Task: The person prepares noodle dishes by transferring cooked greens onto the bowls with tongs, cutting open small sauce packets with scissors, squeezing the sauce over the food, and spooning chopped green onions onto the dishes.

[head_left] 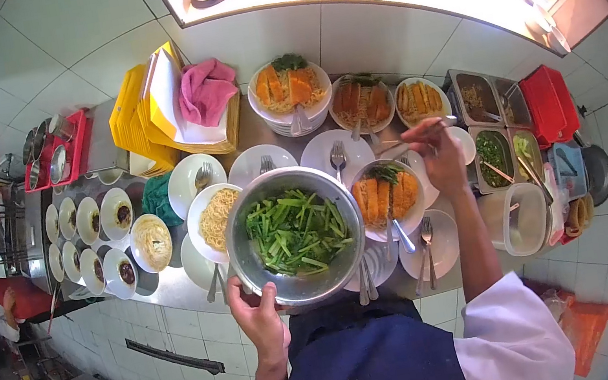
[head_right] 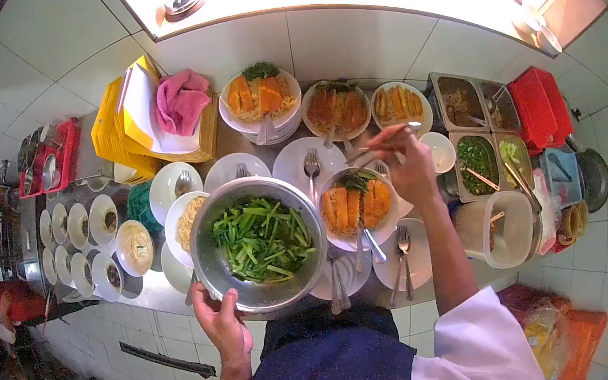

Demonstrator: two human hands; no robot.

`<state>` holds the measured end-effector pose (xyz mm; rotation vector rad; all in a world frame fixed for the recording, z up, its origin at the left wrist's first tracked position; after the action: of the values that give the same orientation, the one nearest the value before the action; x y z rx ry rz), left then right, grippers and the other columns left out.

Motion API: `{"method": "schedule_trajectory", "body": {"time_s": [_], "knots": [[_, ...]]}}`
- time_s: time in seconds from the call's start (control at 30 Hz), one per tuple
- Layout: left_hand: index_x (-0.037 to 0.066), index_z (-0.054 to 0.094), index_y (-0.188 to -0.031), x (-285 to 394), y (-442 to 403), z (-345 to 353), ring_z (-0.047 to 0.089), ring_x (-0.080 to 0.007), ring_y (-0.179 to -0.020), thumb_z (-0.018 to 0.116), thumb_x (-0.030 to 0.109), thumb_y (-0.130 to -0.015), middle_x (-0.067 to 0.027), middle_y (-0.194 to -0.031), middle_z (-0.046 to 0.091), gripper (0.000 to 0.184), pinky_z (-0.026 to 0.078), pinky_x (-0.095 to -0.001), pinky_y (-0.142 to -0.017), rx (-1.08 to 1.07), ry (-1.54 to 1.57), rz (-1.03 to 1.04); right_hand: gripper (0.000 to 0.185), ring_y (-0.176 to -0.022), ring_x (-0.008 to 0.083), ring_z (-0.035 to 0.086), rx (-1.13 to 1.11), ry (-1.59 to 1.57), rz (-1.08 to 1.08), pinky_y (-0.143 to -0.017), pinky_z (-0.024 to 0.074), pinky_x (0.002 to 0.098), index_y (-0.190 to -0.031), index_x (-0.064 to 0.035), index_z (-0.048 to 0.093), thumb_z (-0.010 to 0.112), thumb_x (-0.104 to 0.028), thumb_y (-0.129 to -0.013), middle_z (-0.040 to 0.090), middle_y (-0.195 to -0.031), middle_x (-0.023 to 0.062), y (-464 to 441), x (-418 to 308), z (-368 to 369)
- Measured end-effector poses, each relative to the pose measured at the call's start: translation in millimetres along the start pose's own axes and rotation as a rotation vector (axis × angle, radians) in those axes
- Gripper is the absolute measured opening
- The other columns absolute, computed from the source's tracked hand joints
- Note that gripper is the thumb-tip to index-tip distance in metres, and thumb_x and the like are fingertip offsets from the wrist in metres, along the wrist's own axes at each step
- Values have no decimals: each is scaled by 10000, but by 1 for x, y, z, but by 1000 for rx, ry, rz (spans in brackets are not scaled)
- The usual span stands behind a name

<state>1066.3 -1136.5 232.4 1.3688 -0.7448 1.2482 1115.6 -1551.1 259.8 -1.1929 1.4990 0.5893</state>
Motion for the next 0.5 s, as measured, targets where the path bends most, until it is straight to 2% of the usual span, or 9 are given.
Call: {"method": "schedule_trajectory", "body": {"time_s": [0.07, 0.13, 0.23, 0.3, 0.37, 0.43, 0.5], "knots": [[53, 470, -1081, -1, 0, -1, 565, -74, -731, 592, -61, -798, -30, -923, 578, 328, 491, -188, -509, -8, -13, 7, 251, -847, 188, 695, 56, 133, -63, -781, 546, 322, -1025, -2, 520, 579, 140, -826, 703, -885, 103, 14, -13, -14], [40, 473, -1102, -5, 3, 2, 555, -122, -876, 584, -80, -795, -43, -977, 563, 348, 481, -266, -773, -17, 1, -68, 245, -839, 194, 696, 21, 160, -57, -766, 549, 316, -1019, -10, 523, 570, 138, -829, 701, -878, 100, 23, -9, -10], [35, 472, -1101, -4, 3, 6, 553, -121, -878, 580, -91, -798, -42, -982, 562, 345, 469, -269, -799, -52, -6, -72, 230, -828, 192, 696, 106, 260, -81, -744, 549, 313, -1005, -17, 527, 583, 121, -831, 701, -871, 102, 31, 1, -14], [33, 475, -1099, -5, 1, 6, 560, -118, -875, 582, -91, -794, -51, -982, 580, 347, 474, -255, -775, -59, -14, -31, 215, -814, 179, 692, 152, 208, -148, -725, 546, 305, -991, -19, 532, 593, 111, -831, 703, -865, 105, 32, -1, -12], [31, 478, -1097, -1, 0, 7, 568, -115, -873, 584, -92, -789, -61, -982, 599, 348, 479, -241, -751, -69, -18, 12, 216, -812, 176, 690, 166, 159, -108, -730, 544, 300, -990, -19, 532, 593, 113, -830, 702, -859, 105, 31, 7, -9], [20, 476, -1108, 0, 1, 10, 571, -128, -888, 577, -96, -792, -69, -1001, 601, 352, 460, -267, -822, -79, -2, -5, 216, -810, 173, 689, 170, 111, -70, -735, 542, 294, -988, -19, 532, 593, 114, -828, 701, -853, 104, 31, 15, -8], [19, 476, -1114, -3, 0, 11, 570, -128, -895, 577, -94, -797, -71, -999, 600, 352, 460, -267, -826, -94, 20, -9, 220, -846, 168, 681, 170, 120, -58, -765, 535, 286, -997, -16, 538, 582, 119, -829, 699, -898, 101, 32, 17, -7]]}}
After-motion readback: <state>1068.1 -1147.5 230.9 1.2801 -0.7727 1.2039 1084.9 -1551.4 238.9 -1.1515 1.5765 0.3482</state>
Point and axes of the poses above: each hand's wrist, its own y-axis away from the middle knuckle, its own z-axis out of the palm, x = y × z, the point moved 10 cm from there along -y, towards the middle knuckle
